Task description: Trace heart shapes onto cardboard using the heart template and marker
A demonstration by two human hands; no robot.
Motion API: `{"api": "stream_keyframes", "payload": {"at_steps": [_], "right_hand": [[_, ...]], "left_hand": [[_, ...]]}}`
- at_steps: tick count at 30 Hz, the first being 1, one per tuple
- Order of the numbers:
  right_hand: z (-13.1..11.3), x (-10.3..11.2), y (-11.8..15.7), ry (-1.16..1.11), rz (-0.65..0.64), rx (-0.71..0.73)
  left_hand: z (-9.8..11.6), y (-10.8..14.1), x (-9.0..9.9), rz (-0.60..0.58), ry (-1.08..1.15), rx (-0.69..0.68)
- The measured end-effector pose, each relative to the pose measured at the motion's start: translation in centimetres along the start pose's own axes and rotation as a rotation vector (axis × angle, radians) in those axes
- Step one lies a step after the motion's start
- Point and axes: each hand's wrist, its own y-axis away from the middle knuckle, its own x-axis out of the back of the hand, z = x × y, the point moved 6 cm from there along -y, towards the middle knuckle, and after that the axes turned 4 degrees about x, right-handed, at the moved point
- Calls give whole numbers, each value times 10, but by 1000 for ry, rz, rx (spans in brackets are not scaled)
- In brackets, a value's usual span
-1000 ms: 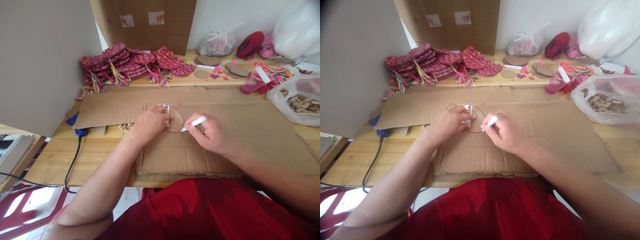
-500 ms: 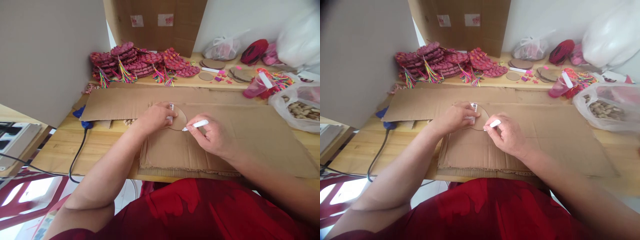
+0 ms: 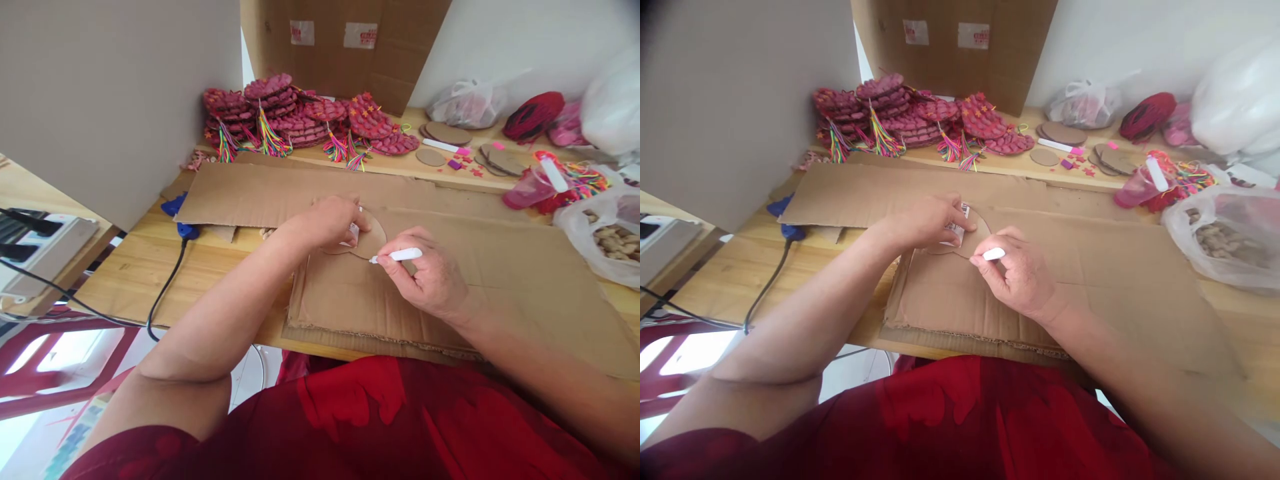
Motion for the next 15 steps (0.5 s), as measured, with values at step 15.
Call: {"api": "stream_keyframes", "payload": {"at_steps": [15], "right_hand": [[-11, -21, -17, 35, -16, 172]], "left_hand": [[-3, 5, -1, 30, 30, -28]]}}
